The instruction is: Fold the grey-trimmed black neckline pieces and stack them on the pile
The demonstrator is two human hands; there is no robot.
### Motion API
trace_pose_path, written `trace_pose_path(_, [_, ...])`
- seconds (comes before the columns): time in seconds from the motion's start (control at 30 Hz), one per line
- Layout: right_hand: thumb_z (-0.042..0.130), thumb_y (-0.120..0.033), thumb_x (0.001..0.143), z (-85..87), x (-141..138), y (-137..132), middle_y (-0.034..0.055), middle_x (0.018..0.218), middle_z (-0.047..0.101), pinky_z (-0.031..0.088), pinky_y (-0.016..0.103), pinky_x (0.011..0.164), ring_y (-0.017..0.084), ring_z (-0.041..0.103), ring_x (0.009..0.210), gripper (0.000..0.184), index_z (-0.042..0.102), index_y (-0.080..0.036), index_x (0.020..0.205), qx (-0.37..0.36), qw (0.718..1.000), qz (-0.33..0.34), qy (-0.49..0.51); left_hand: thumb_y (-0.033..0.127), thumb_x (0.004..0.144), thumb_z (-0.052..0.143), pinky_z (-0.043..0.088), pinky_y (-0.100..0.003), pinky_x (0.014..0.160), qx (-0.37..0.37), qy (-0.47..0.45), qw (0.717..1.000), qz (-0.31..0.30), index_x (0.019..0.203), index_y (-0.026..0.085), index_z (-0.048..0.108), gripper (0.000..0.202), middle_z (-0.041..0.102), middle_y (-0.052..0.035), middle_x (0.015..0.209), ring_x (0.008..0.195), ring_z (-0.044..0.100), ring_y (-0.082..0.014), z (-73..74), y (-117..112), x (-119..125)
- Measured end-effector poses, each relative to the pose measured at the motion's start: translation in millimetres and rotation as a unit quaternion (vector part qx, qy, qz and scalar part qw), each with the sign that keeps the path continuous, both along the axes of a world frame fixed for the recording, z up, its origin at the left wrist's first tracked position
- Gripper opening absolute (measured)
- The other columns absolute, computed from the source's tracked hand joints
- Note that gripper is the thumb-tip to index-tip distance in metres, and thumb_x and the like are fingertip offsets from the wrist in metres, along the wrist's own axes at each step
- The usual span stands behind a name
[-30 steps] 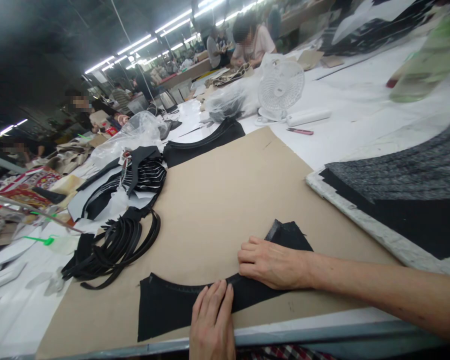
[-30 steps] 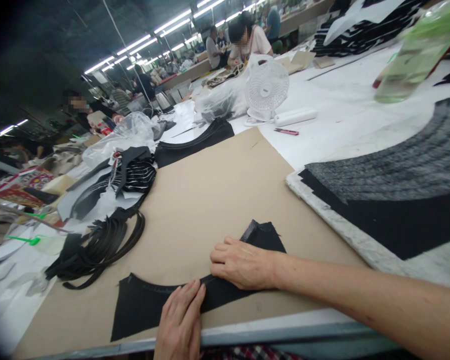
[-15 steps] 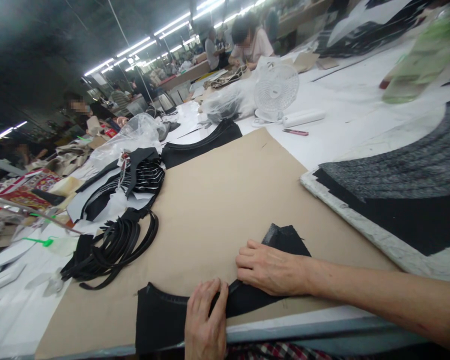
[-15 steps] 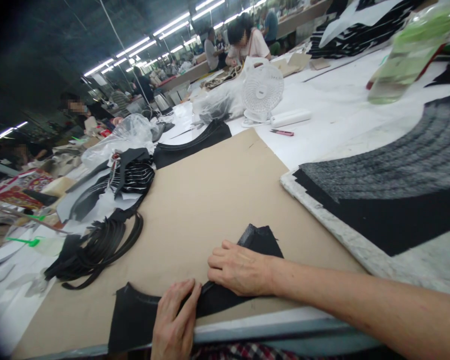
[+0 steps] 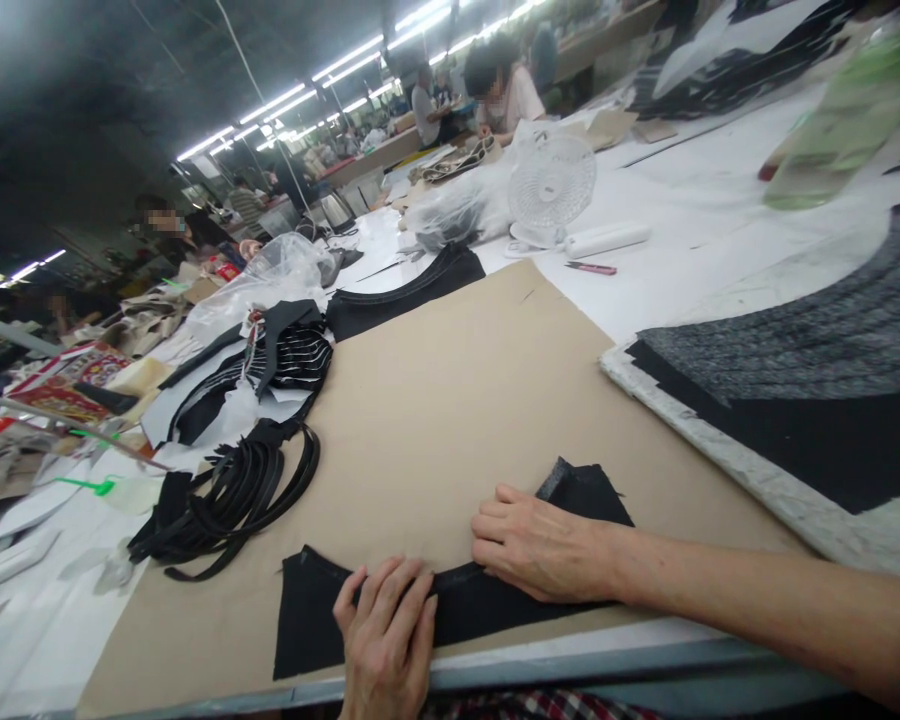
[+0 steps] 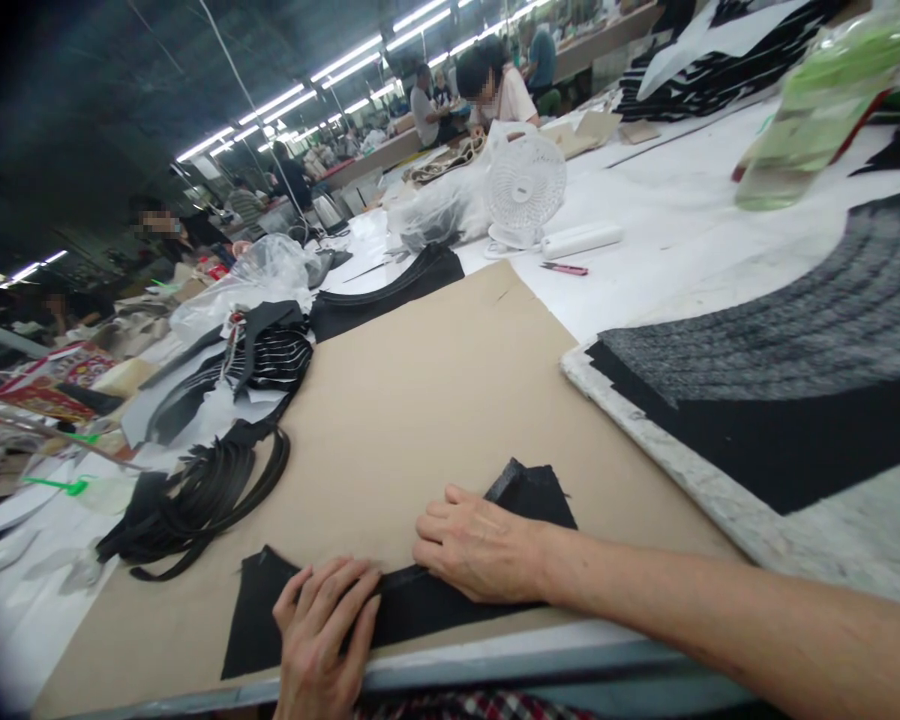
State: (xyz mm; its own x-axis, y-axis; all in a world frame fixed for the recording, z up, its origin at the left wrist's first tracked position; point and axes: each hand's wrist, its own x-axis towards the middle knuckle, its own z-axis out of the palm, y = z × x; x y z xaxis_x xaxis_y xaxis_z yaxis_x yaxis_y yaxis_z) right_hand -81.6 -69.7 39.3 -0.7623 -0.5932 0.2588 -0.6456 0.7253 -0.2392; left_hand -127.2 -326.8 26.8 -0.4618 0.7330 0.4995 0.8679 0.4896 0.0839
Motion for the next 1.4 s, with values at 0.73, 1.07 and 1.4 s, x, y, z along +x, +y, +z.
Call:
trace_pose_path(0.73, [0.054, -0.023, 0.093, -2.0, 8, -8, 0.0005, 0.081, 0.058, 0.027, 0.034, 0.07, 0.016, 0.048, 0.075, 0.008, 0.054, -0.019, 0.085, -0.004, 1.0, -0.017, 0.002, 0.024, 0.087, 0.061, 0.015, -0.047, 0.11, -0.083, 0.057, 0.995, -0.012, 0.111, 0.03, 0.067, 0.026, 0.07, -0.0034, 0.114, 0.111, 0.06, -0.0229, 11.5, -6, -12])
trace_pose_path(1.07, [0.059, -0.03, 0.091, 3.6, 7, -6, 0.0018, 0.084, 0.059, 0.031, 0.034, 0.073, 0.018, 0.051, 0.079, 0.013, 0.055, -0.018, 0.086, -0.004, 1.0, -0.023, -0.019, 0.023, 0.09, 0.054, 0.032, -0.036, 0.09, -0.069, -0.027, 0.997, 0.037, 0.102, 0.026, 0.066, 0.017, 0.07, -0.0013, 0.097, 0.093, 0.063, -0.0166, 2.9, -24, -22])
trace_pose_path(1.4, [0.063, -0.028, 0.088, 10.6, 1, -18, 0.0051, 0.089, 0.061, 0.038, 0.035, 0.078, 0.021, 0.053, 0.083, 0.014, 0.057, -0.016, 0.092, -0.006, 0.995, -0.085, -0.06, 0.014, 0.087, 0.051, 0.051, -0.032, 0.084, -0.011, -0.198, 0.98, 0.013, 0.111, 0.024, 0.063, 0.028, 0.067, -0.0048, 0.104, 0.099, 0.062, -0.0178, 19.9, 24, -11])
